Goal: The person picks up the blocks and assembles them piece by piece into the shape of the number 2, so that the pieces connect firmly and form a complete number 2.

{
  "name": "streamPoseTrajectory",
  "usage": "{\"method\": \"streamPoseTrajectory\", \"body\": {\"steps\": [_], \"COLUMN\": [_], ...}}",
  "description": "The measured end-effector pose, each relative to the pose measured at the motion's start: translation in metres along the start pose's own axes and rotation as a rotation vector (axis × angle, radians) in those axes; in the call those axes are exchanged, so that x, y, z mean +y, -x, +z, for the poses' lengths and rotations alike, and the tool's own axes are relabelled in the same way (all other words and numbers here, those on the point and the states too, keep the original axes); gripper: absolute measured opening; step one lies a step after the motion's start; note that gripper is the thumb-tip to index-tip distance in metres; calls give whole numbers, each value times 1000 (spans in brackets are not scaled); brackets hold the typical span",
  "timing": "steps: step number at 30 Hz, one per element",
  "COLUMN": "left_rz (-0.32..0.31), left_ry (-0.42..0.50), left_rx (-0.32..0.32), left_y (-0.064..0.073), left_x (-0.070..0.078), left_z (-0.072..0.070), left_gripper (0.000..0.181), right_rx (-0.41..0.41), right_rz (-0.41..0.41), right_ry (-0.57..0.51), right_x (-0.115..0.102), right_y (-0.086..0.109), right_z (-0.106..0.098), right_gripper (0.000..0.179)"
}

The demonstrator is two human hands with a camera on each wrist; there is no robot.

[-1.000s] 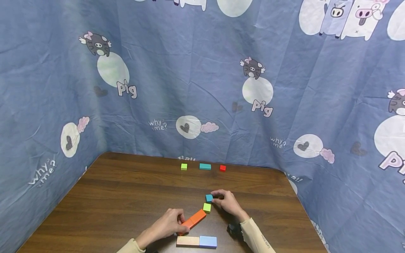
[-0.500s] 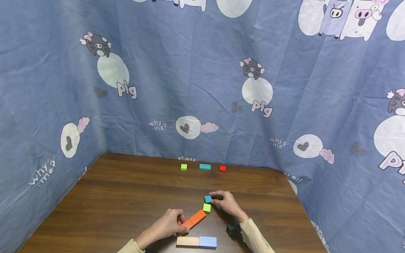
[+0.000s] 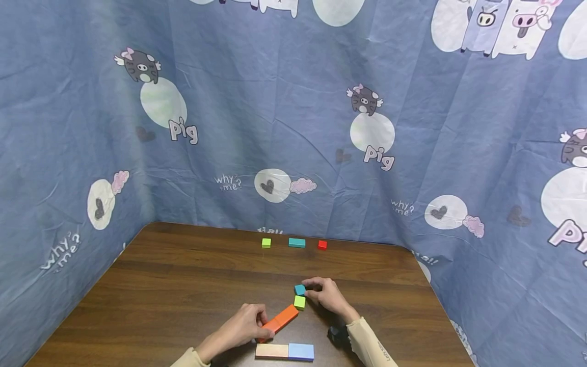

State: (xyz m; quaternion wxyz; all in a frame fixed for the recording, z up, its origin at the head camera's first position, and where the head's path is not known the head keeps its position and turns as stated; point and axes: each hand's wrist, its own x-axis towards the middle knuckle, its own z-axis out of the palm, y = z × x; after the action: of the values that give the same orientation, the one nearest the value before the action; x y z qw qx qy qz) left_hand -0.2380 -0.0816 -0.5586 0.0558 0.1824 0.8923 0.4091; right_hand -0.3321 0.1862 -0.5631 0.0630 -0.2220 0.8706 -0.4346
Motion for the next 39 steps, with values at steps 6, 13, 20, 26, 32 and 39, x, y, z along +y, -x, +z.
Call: {"method": "streamPoseTrajectory", "body": {"steps": [6, 13, 20, 26, 32, 39], "left_rz": [-5, -4, -6, -5, -2, 14], "left_ry": [9, 9, 16, 12, 11, 10], "left_rx": [-7, -7, -13, -7, 2, 10], "left_y": [0, 1, 1, 2, 2, 2], "left_x": [0, -1, -1, 0, 0, 0], "left_z": [0, 0, 0, 0, 1, 0], "left_gripper": [27, 28, 28, 27, 27, 27], "right_rx": [-11, -13, -15, -8, -16, -13], "right_rz": [10, 18, 17, 8, 15, 17], "right_ry": [-16, -10, -13, -9, -23, -15], "right_x": [0, -2, -4, -2, -2, -2], "right_y": [0, 1, 2, 1, 2, 1], "right_z": [0, 1, 1, 1, 1, 0], "right_gripper": [27, 28, 28, 27, 28, 28]}}
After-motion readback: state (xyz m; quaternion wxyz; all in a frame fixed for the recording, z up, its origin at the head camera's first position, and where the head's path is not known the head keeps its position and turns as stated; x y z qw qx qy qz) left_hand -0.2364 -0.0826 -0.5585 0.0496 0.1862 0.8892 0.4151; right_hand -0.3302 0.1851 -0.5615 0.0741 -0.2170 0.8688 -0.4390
